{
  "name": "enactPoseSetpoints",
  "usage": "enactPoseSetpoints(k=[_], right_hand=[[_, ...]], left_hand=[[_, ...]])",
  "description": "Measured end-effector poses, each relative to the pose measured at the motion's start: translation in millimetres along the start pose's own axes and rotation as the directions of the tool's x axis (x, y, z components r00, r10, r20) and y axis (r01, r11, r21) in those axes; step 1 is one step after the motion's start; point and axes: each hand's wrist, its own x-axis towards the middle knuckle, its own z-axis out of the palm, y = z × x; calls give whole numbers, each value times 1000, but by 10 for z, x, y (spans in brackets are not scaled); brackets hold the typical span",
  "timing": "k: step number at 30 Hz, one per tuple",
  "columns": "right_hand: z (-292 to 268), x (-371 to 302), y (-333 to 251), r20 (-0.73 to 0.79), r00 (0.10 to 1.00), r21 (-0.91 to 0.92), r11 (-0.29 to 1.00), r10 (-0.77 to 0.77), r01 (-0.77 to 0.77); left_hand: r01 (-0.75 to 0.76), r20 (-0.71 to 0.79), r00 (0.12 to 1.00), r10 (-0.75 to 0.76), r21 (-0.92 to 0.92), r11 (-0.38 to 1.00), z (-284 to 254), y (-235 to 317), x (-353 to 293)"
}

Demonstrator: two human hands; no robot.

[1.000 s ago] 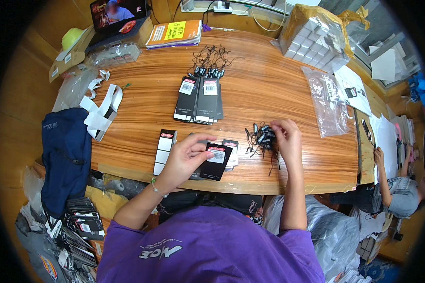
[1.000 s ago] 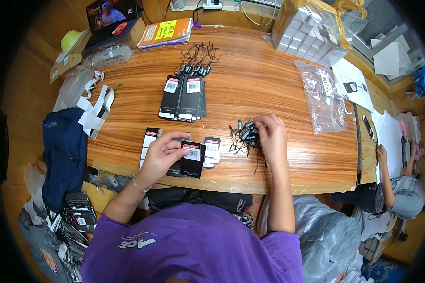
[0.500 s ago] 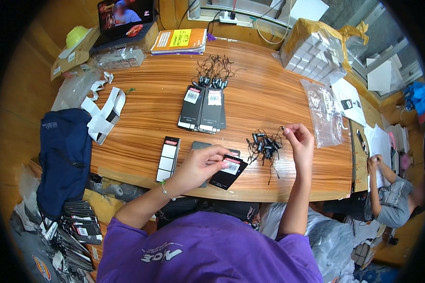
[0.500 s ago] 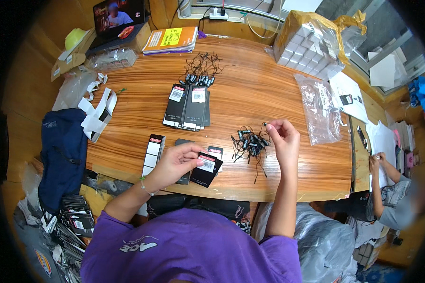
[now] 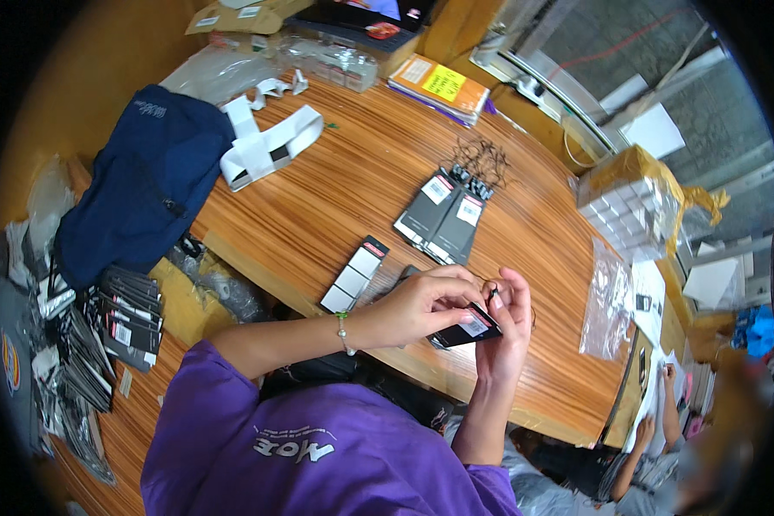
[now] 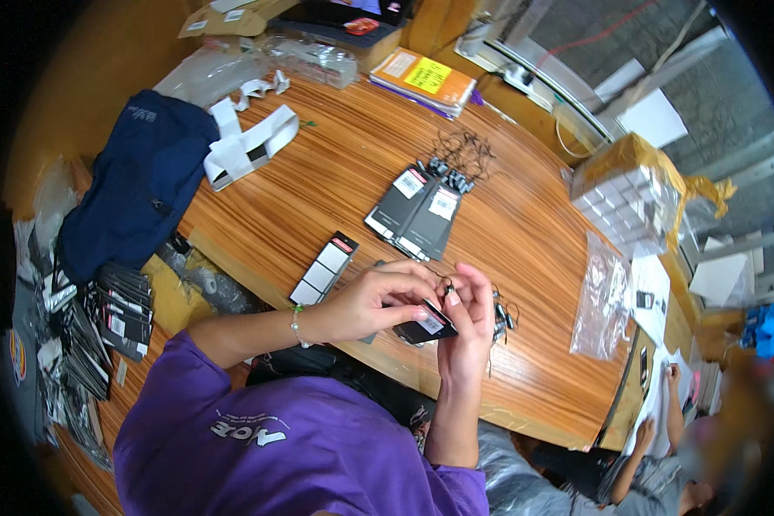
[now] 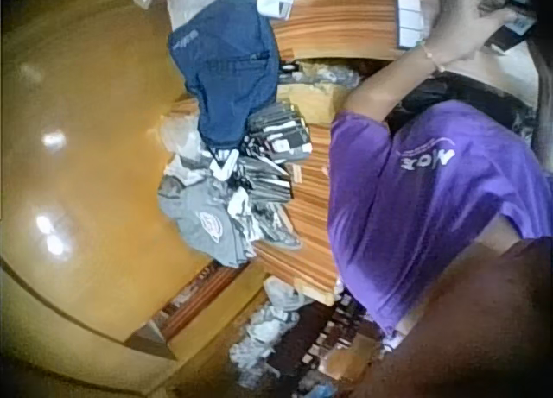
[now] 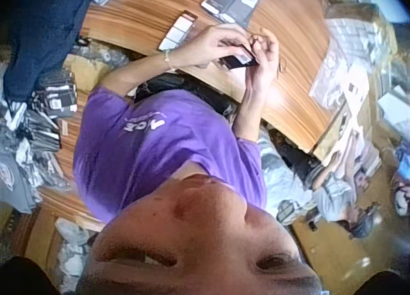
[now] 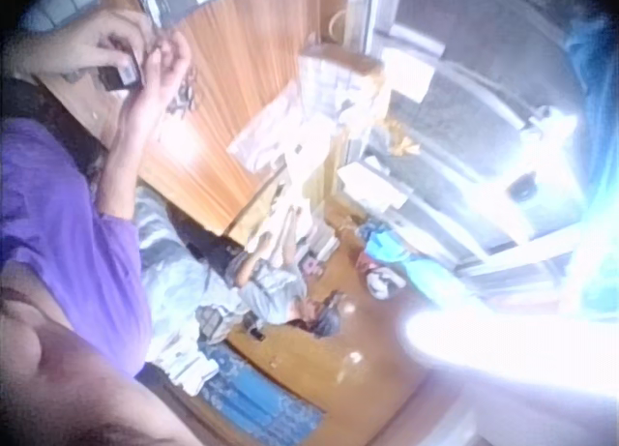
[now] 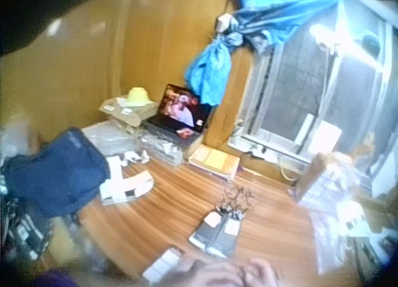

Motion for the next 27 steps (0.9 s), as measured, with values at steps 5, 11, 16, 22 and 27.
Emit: enactPoseSetpoints(k=[5,11,16,22,27], right_hand=[[-132,20,10,48,993,-194,974,-112,119],[-298,1,47,154,982,-414,896,-107,163],[-372,-19,97,211,970,-493,870,120,-1],[-464,-1,277,275,909,-52,949,313,-310],[-331,65,243,209,915,-45,938,345,-344]], left_hand=[[52,55,998,-38,-277,960,-88,-82,-3],[187,83,982,-169,-335,924,-164,-73,38],[265,118,964,-239,-322,909,-209,-31,50],[280,276,934,-228,-166,946,-324,-19,50],[229,328,924,-195,-68,971,-264,-49,18]])
